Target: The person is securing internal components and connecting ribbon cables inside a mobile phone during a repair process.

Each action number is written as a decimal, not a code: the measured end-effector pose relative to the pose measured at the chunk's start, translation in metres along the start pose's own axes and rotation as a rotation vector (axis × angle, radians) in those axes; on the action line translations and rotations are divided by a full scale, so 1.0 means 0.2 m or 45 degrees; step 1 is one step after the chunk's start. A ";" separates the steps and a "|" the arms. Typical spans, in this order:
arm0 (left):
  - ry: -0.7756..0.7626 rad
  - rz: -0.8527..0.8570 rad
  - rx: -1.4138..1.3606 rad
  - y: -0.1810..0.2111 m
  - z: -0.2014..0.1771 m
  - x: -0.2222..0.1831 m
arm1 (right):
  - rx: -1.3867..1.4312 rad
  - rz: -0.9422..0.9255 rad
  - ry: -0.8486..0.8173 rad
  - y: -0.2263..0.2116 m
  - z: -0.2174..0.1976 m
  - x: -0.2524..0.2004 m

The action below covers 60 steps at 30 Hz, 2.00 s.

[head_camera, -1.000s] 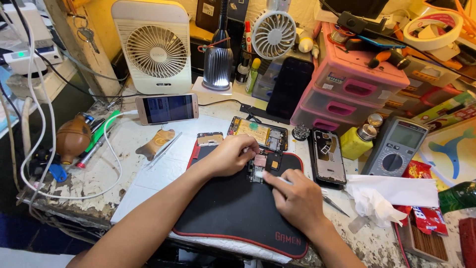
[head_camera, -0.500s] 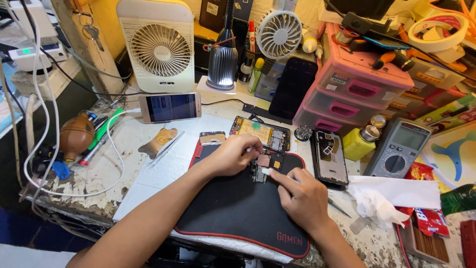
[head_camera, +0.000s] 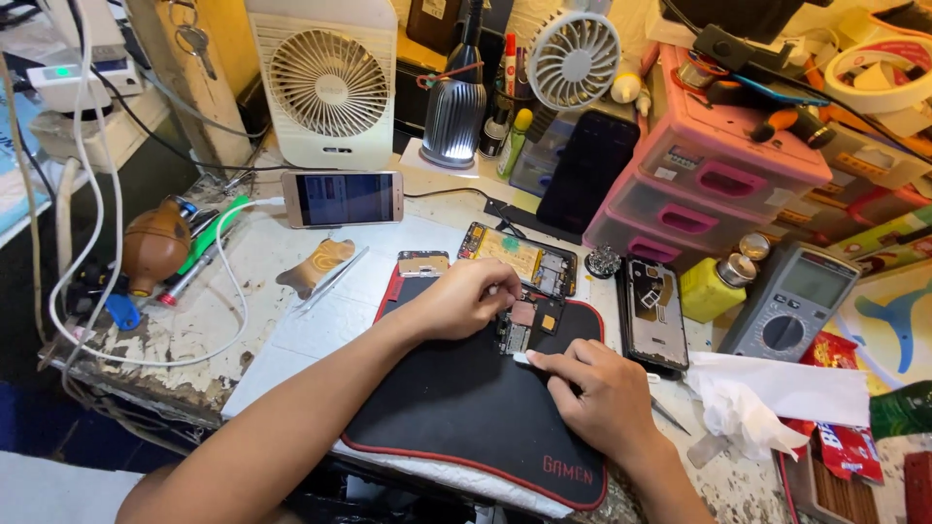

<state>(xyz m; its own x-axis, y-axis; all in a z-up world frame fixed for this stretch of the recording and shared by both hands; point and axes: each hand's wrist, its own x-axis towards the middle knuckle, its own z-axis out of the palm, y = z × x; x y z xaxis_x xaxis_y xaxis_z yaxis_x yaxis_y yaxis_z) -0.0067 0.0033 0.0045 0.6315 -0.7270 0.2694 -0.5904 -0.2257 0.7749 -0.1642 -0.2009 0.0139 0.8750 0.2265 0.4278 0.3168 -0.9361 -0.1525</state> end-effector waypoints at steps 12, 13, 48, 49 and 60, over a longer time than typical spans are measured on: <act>-0.017 -0.018 -0.029 -0.02 0.01 0.01 | -0.061 0.031 -0.008 0.02 0.02 0.00; -0.013 -0.019 -0.005 -0.02 0.02 0.01 | -0.057 0.027 -0.003 0.01 0.02 0.01; 0.091 -0.163 -0.014 0.09 0.00 0.00 | -0.736 0.940 -0.084 0.71 -0.59 0.18; 0.048 -0.185 0.026 0.09 0.01 0.01 | -0.702 1.097 -0.257 0.65 -0.63 0.23; -0.128 -0.317 0.024 0.18 -0.03 -0.01 | -0.609 1.226 -0.294 0.49 -0.66 0.24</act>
<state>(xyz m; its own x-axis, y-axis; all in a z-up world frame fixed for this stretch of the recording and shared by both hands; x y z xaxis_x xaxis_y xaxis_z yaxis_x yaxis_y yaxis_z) -0.0260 0.0009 0.0346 0.7063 -0.7078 0.0130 -0.4327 -0.4170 0.7993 -0.1398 -0.3179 0.1370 0.7430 -0.6564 0.1305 -0.6661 -0.7442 0.0493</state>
